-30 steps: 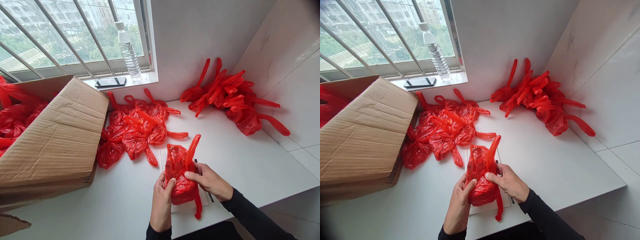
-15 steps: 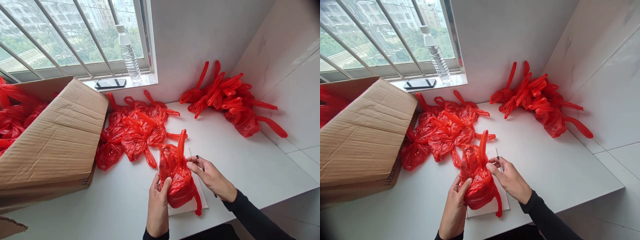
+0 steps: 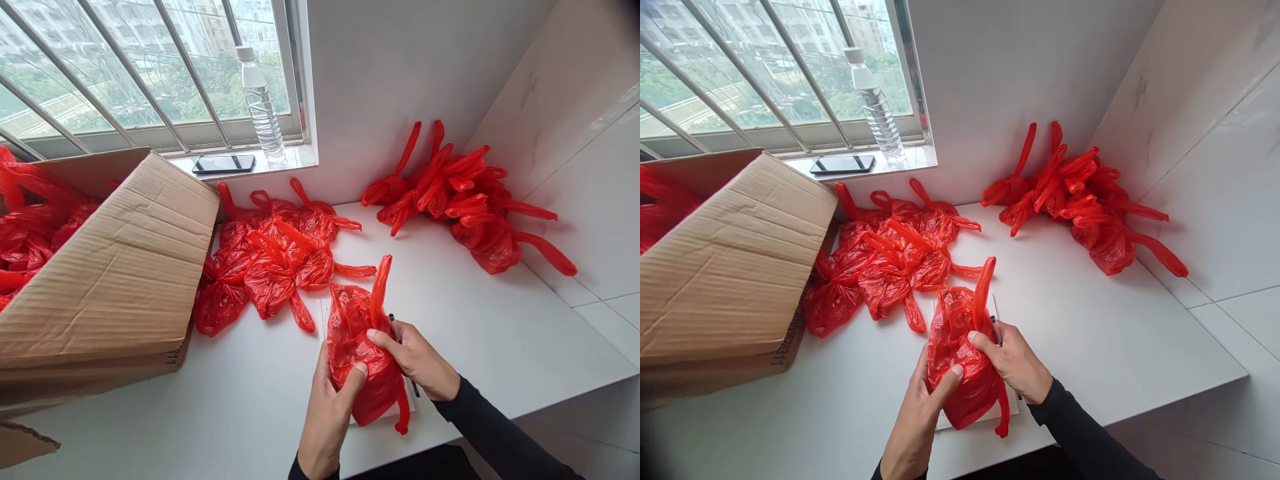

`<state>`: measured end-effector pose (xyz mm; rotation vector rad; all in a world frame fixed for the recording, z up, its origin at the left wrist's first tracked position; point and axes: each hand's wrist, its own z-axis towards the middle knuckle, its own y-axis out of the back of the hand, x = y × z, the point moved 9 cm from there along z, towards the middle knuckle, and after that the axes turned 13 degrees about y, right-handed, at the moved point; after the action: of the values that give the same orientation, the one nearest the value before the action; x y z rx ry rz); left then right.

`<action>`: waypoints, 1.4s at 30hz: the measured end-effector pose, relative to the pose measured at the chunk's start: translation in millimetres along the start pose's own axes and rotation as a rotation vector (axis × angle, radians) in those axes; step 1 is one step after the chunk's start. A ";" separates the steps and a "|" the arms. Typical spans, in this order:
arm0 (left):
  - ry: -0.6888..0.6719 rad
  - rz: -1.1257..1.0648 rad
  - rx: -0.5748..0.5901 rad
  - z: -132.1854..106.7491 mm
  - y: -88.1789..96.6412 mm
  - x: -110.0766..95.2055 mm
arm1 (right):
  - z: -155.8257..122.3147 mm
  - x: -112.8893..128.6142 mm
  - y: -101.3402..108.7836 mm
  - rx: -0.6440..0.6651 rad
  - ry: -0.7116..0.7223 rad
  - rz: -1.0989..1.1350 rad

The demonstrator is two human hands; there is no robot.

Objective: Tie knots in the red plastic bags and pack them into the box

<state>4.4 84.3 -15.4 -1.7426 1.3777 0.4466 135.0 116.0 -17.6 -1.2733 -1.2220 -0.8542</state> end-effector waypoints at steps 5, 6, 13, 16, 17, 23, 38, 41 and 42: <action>-0.040 -0.021 -0.023 0.6 6.3 -1.3 | -0.7 8.0 -6.9 0.082 0.022 -0.010; -0.040 -0.033 -0.031 1.7 9.2 -0.4 | -1.5 9.3 -9.2 0.113 0.024 -0.005; 0.032 -0.088 0.000 10.1 16.9 11.2 | -10.7 3.3 -17.4 0.236 -0.043 0.021; 0.062 -0.103 -0.042 12.3 20.0 15.7 | -12.4 2.7 -18.8 0.237 -0.037 0.046; 0.070 -0.109 -0.054 12.4 20.5 16.7 | -12.4 2.8 -18.2 0.229 -0.030 0.044; 0.167 -0.103 -0.017 6.9 14.8 23.7 | -10.4 1.8 -4.6 0.109 -0.027 0.003; 0.155 -0.136 -0.011 10.9 21.4 24.0 | -10.6 14.1 -10.7 0.237 0.041 0.005; 0.138 -0.171 0.018 7.0 15.5 22.5 | -8.8 16.8 -6.4 0.188 0.080 -0.011; 0.122 -0.176 0.057 5.2 11.3 20.9 | -8.3 16.5 -4.6 0.173 0.084 -0.007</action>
<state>2.0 75.1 -37.8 -1.8506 1.2942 0.2053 135.4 109.7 0.3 -1.0850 -1.2071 -0.7813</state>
